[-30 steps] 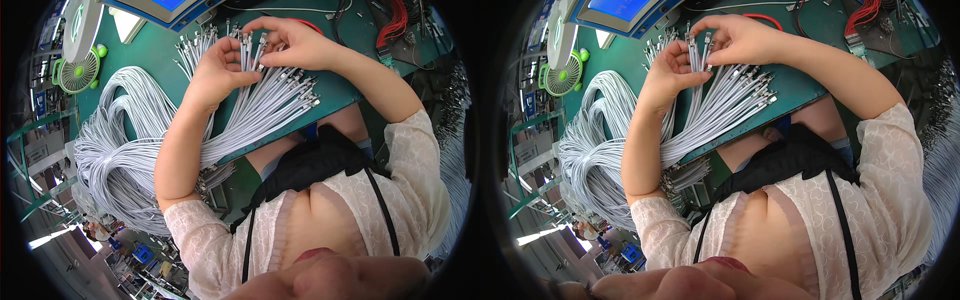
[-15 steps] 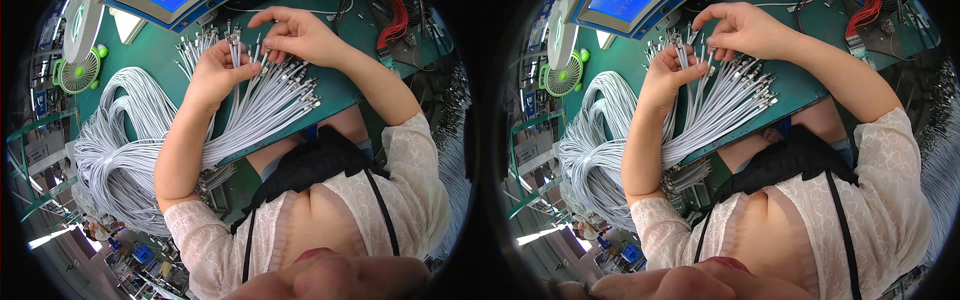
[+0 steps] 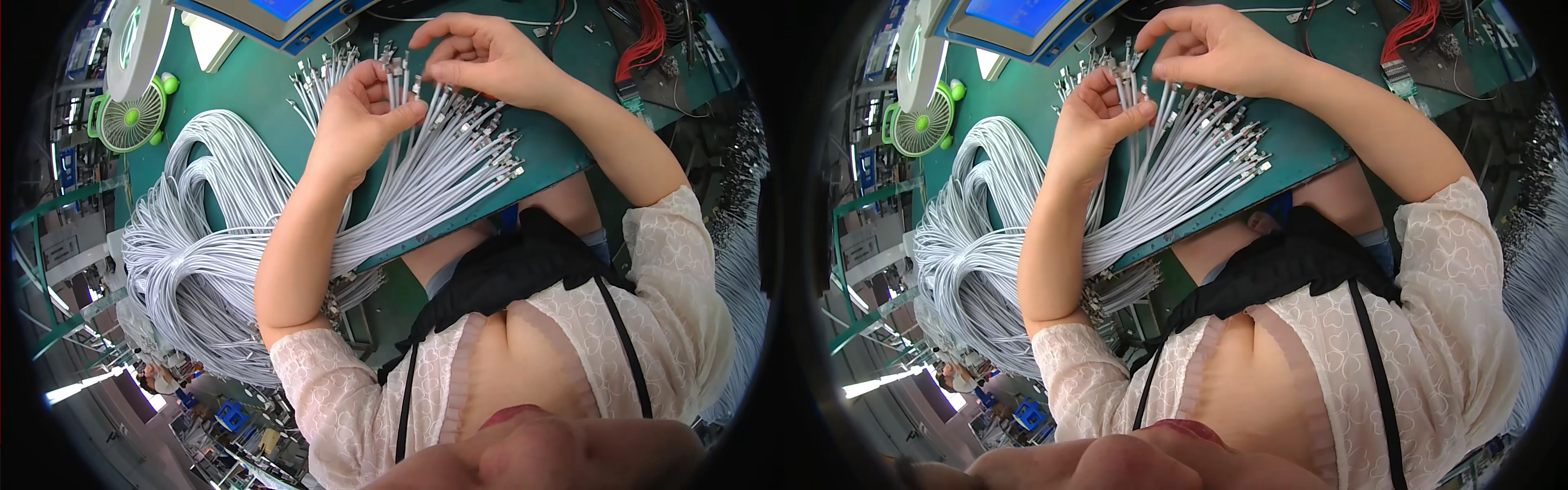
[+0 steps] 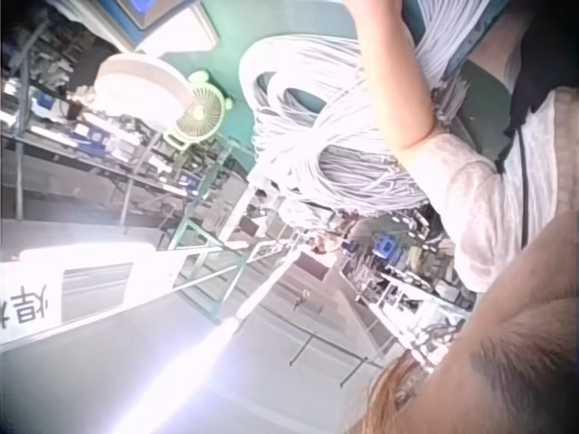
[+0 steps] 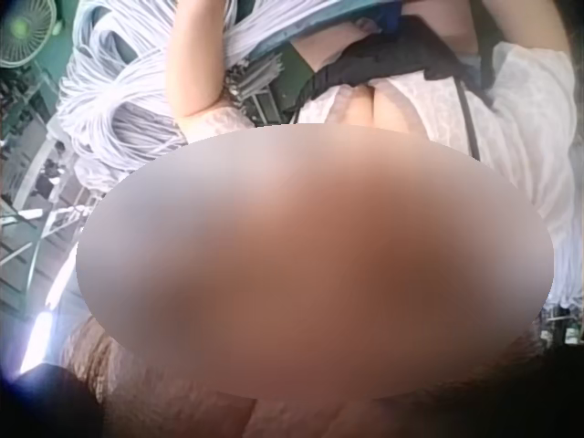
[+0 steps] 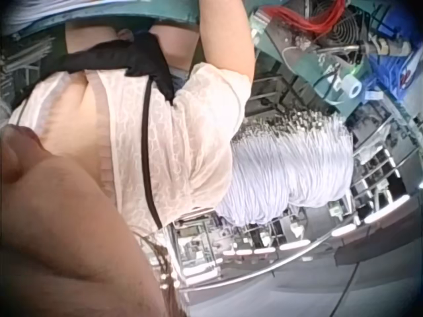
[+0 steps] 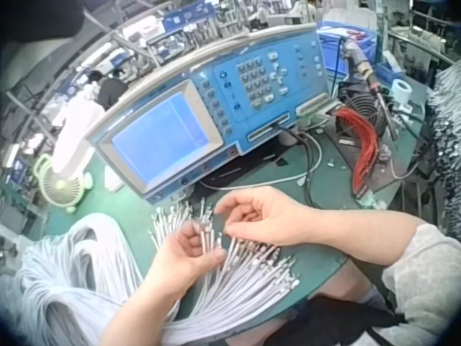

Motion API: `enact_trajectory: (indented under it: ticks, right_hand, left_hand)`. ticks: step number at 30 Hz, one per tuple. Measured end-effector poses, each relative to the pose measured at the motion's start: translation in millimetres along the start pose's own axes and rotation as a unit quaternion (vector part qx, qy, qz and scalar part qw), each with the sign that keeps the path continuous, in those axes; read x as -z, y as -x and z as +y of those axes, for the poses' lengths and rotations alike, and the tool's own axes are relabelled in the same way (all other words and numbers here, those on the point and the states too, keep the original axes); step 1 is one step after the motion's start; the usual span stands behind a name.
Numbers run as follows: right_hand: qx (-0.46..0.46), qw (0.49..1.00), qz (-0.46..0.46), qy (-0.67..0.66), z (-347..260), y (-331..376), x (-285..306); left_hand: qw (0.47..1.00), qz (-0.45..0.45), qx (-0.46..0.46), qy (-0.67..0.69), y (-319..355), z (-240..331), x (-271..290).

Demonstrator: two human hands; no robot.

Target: The person organizes bundles of cables by gathering the wires and aligning the connector ends by hand.

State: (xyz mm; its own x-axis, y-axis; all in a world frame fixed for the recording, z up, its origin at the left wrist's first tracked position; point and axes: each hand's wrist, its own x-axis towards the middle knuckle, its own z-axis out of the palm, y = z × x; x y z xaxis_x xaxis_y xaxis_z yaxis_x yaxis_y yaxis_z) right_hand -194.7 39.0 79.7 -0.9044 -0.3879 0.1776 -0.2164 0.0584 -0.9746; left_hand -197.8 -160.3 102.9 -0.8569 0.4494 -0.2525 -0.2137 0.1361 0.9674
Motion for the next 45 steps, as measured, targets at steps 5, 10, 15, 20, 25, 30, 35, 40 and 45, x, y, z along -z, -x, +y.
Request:
enact_trajectory:
  ticks: [5,10,15,20,25,30,35,40,45]
  right_hand:
    - [0.003,1.000,-0.023,-0.009,-0.8,0.6,-2.3]
    - [-0.017,0.999,-0.034,-0.001,-0.1,2.0,0.0]
    - [0.011,0.999,0.030,-0.043,3.1,1.5,-4.1]
    - [0.000,1.000,-0.011,-0.006,6.7,1.3,7.4]
    - [-0.017,0.988,0.027,-0.153,-4.4,-1.2,0.2]
    - [-0.057,0.988,0.007,-0.143,-7.4,0.7,1.7]
    - [-0.047,0.989,-0.015,-0.140,-6.2,0.8,2.3]
    - [-0.043,0.986,0.029,-0.161,-8.9,1.6,-3.9]
    - [-0.018,0.997,-0.034,-0.065,-4.9,5.6,-5.5]
  left_hand:
    - [1.000,-0.002,-0.004,0.007,-0.9,-6.5,-5.6]
    - [1.000,0.028,0.001,-0.007,0.5,-1.6,-3.2]
    - [0.997,0.042,-0.023,0.053,-1.1,-3.7,-4.3]
    - [0.998,0.005,-0.005,0.061,-0.3,-2.1,-3.1]
    - [0.996,-0.007,-0.007,0.085,-1.0,-7.3,-2.2]
    - [0.998,-0.022,-0.024,0.059,0.0,-8.0,-3.0]
    - [0.999,-0.035,-0.019,0.016,0.6,-5.3,-6.5]
    - [1.000,-0.020,-0.015,0.010,-0.1,-5.6,-9.4]
    - [0.998,-0.050,-0.015,-0.023,-0.7,-6.5,-9.9]
